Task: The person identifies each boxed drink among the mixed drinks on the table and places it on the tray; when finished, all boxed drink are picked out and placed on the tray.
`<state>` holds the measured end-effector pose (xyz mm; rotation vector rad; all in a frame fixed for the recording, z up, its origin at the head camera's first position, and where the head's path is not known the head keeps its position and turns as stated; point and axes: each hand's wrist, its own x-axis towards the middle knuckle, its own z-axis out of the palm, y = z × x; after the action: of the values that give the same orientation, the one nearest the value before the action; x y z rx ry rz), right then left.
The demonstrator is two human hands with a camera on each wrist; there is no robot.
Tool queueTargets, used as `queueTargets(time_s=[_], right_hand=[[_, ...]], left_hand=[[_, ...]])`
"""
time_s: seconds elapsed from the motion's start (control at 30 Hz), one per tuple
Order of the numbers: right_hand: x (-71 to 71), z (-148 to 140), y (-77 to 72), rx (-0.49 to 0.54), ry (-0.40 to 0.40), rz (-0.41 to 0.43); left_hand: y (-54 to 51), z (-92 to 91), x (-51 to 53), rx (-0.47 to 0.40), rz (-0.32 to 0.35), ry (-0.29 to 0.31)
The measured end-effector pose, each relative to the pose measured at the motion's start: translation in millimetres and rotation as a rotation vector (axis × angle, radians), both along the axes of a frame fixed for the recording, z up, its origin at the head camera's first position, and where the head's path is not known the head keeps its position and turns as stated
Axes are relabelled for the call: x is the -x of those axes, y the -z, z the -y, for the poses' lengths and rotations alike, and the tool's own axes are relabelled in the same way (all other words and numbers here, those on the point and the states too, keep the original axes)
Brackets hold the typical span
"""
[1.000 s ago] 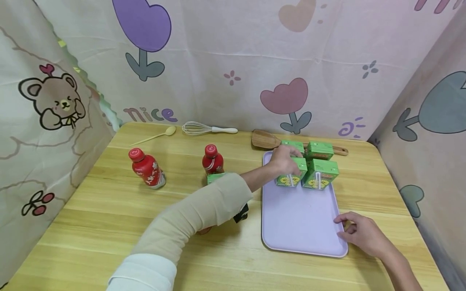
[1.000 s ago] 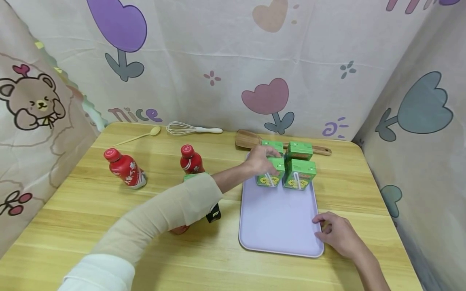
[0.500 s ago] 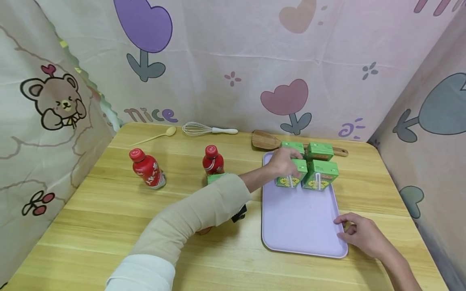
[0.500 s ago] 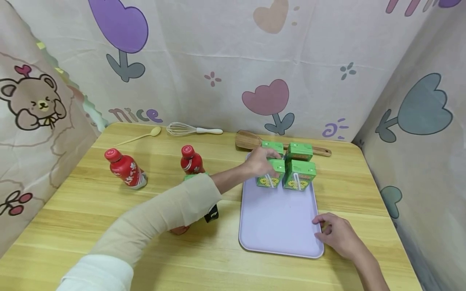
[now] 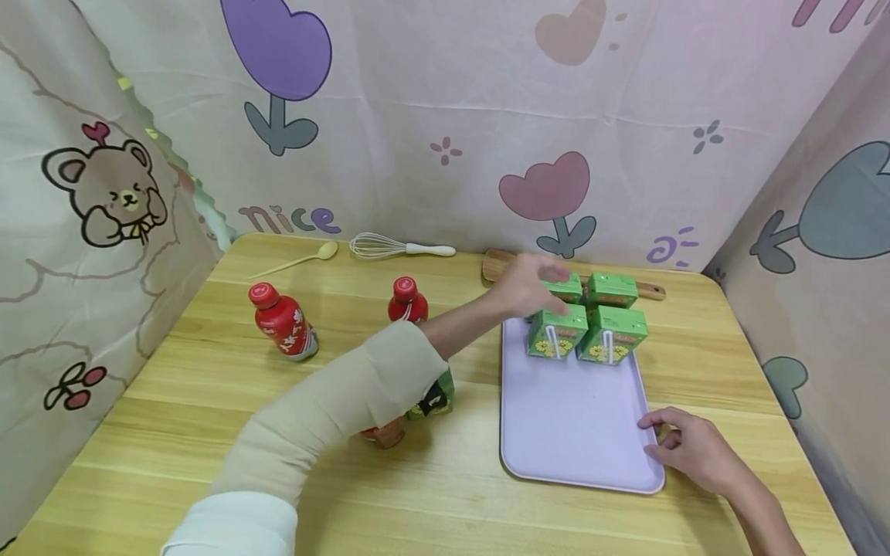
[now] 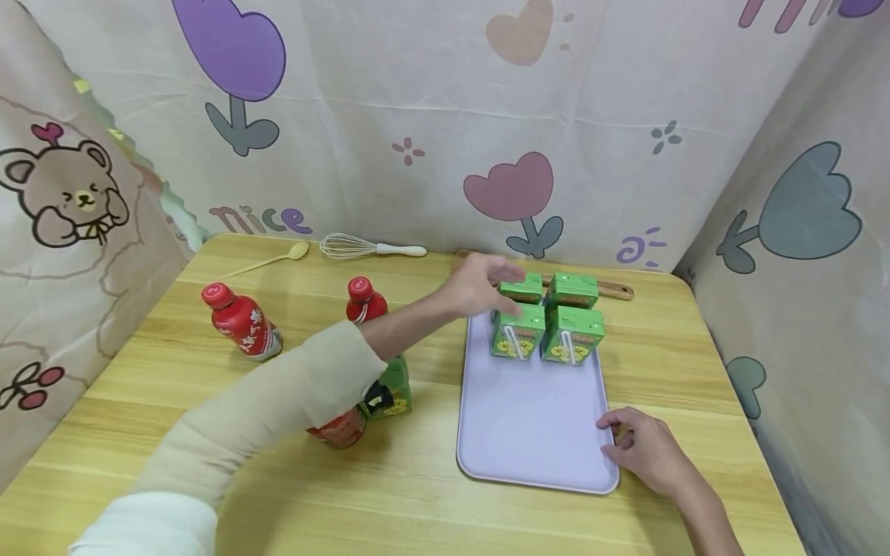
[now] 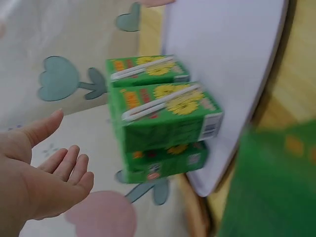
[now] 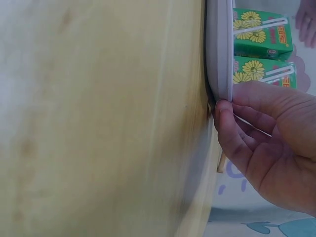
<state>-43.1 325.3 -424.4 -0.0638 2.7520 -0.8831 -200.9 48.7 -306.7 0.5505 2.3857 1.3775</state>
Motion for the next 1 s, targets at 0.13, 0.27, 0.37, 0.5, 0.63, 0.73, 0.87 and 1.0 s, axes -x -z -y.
queueTargets(time_s=[0.13,0.27,0.37,0.5,0.63,0.73,0.87,1.0], right_hand=[[-0.1,1,-0.1,0.002,0.004,-0.004],[0.2,1,-1.0,-0.002,0.0,-0.006],[0.1,1,-1.1,-0.002,-0.002,-0.004],[-0.4,1,-0.6,0.001,0.004,0.005],[-0.3,1,-1.0,0.0,0.005,0.013],[-0.1,1,-2.2,-0.002,0.005,0.019],[0.2,2,-3.3,-0.005,0.009,0.028],[0.9,2,-3.1,-0.01,0.009,0.031]], left_hand=[[-15.9,18.8,-2.6,-0.023,-0.048,0.052],[-25.5,42.1,-9.5,-0.033,-0.049,0.096],[-29.9,61.5,-14.6,-0.022,-0.049,0.093],[-31.2,89.3,-21.4,0.011,-0.077,0.059],[-24.9,117.2,-30.9,0.036,-0.095,0.057],[-16.5,135.4,-38.0,0.037,-0.109,0.075],[-9.1,154.5,-47.3,0.053,-0.087,0.057],[-4.2,170.0,-55.8,0.06,-0.055,0.029]])
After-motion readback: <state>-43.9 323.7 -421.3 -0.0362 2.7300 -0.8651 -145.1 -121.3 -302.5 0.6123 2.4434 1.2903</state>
